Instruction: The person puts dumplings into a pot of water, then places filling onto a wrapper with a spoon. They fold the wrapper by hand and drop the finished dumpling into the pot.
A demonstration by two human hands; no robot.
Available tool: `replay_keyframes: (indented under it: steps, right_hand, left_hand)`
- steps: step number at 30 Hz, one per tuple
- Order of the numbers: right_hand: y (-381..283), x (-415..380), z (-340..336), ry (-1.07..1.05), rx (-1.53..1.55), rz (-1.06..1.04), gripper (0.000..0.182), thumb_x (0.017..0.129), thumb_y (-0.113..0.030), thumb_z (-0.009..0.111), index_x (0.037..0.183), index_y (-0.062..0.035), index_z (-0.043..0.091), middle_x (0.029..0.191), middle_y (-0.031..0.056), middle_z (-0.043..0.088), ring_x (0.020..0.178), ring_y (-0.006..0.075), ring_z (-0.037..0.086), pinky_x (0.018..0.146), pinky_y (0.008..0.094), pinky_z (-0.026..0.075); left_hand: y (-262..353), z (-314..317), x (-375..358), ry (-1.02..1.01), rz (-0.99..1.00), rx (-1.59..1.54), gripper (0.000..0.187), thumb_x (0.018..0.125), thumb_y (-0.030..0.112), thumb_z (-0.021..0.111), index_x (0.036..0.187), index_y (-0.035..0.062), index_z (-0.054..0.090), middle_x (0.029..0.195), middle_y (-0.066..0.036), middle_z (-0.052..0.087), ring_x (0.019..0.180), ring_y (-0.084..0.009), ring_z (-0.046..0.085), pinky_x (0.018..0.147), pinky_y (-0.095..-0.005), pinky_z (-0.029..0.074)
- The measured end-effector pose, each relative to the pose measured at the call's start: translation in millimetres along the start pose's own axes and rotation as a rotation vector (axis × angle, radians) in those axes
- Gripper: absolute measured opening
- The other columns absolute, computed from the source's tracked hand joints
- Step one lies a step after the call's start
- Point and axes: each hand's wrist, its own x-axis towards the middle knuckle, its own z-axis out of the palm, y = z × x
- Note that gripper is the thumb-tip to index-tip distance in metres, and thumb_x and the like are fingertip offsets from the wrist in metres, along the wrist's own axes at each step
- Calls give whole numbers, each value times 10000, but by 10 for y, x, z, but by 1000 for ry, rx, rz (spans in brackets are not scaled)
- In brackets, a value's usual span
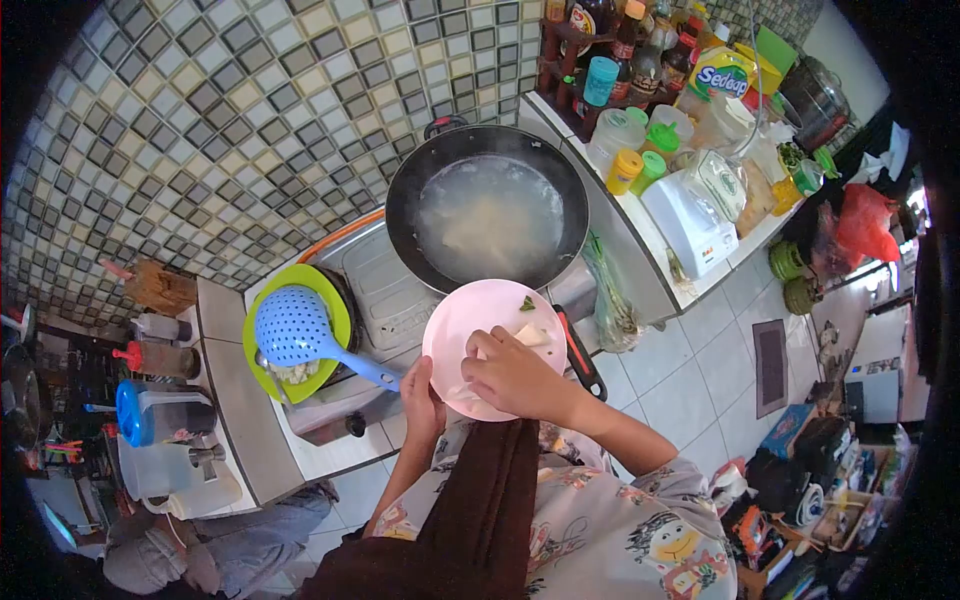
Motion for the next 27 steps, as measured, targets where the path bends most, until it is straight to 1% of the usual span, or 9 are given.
replay_keyframes:
  steps: [2,5,8,11,14,16,20,23,27]
  right_hand:
    - [-10,29,-88,9,75,-2,116,683,-128,622,773,-85,564,890,71,473,834,263,463,759,351,396]
    - [93,110,-303,62,226,31,82,692,-118,608,749,-80,564,890,74,475,874,256,468,778,356,391]
    - [351,252,-541,290,72,171,84,688,-121,610,748,-73,577,875,105,507,871,275,489,782,363,392]
    - [801,474,-634,427,-93,320,71,688,-124,598,718,-62,586,827,158,529,830,330,519,723,408,431]
    - [1407,675,-491,424,-268,431,70,683,-142,602,720,-82,602,856,144,548,820,333,522,749,391,427]
    - [1773,839,-406,133,-572,595,141,655,-121,630,766,-35,631,874,161,566,865,337,539,749,388,467]
    - [2052,954,-376,111,-668,617,193,635,-134,651,796,-28,645,914,166,557,891,339,530,767,379,472]
    - [1864,938,-492,138,-679,630,251,653,-165,652,862,-28,636,961,178,536,916,352,512,771,380,462]
    - [1434,800,-736,291,-321,376,287,699,-196,627,933,-35,588,973,174,523,908,357,491,797,409,416]
  left_hand:
    - [-36,-61,1,43,17,7,222,898,161,446,919,-37,546,856,-59,580,758,-114,561,666,-245,457]
    - [11,-42,-35,69,33,12,220,896,162,450,910,-34,550,839,-52,580,745,-107,559,658,-239,453]
    - [14,-158,-36,51,23,39,267,885,198,459,985,-43,516,927,-99,581,849,-163,567,770,-285,448]
    - [-30,-277,-6,43,25,52,276,884,206,458,982,-46,515,927,-101,581,845,-164,567,769,-281,447]
    - [35,-179,-26,42,17,31,271,883,203,454,973,-45,519,927,-105,583,851,-165,568,772,-279,448]
    - [44,-138,-19,29,29,5,256,887,181,456,978,-45,533,913,-88,593,817,-143,574,733,-265,458]
    - [81,-81,-20,35,43,-22,250,892,161,453,991,-50,544,913,-77,602,801,-128,581,703,-252,468]
    - [83,-145,-2,33,43,-29,253,891,167,456,988,-49,545,926,-81,601,821,-130,579,718,-251,465]
    - [145,2,-11,86,47,-42,258,888,187,466,964,-45,549,920,-80,598,833,-130,574,736,-248,459]
